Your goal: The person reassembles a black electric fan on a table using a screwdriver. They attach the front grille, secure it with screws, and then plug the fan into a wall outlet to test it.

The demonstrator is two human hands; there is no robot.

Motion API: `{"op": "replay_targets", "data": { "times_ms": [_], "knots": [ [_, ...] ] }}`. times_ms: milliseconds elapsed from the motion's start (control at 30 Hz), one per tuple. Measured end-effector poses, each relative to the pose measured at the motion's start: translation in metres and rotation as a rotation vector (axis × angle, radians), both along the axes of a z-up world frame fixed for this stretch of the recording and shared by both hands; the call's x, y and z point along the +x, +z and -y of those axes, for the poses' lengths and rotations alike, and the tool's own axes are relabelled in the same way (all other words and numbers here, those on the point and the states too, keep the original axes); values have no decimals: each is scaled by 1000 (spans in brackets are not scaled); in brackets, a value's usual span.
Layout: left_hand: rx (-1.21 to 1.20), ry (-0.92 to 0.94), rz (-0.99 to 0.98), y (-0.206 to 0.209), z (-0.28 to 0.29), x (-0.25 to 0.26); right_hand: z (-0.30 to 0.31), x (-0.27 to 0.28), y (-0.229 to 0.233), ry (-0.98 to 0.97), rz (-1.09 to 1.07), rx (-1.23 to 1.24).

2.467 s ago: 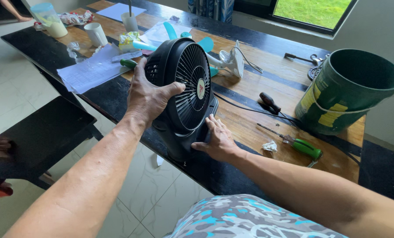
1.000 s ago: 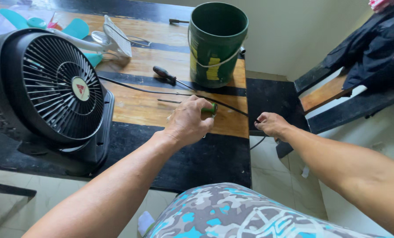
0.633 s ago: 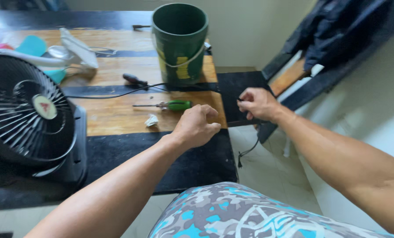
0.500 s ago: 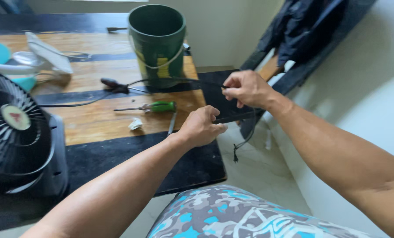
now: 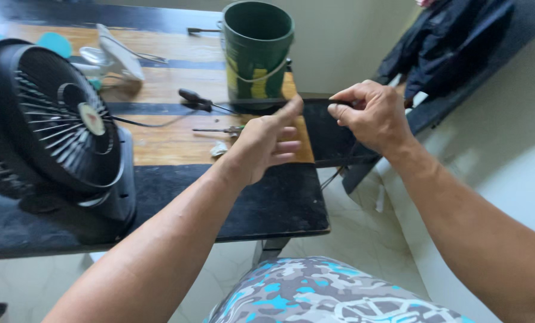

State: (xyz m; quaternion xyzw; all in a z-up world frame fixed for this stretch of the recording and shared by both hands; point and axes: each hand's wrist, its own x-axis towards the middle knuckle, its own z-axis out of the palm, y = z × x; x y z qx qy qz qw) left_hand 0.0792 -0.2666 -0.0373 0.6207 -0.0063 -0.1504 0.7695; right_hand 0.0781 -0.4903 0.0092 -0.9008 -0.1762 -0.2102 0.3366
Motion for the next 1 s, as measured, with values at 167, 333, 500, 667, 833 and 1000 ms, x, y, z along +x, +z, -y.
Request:
{"op": "replay_targets", "data": {
  "times_ms": [167, 333, 500, 667, 833, 1000],
  "knots": [
    [-559, 43, -195, 8, -3, 16, -33, -11, -13, 113, -16, 227],
    [-803, 27, -156, 3, -1, 18, -53, -7, -39, -255, -412, 1238],
    [-736, 2, -203, -14, -7, 5, -36, 14, -61, -533, -666, 1808],
    [-539, 39, -338, -42, -35, 24, 31, 65, -105, -215, -916, 2117],
    [-149, 380, -432, -89, -84, 38, 110, 124, -166, -313, -951, 2001],
    [130, 591, -390, -126, -139, 27, 165, 129, -183, -312, -928, 1722]
  ]
}}
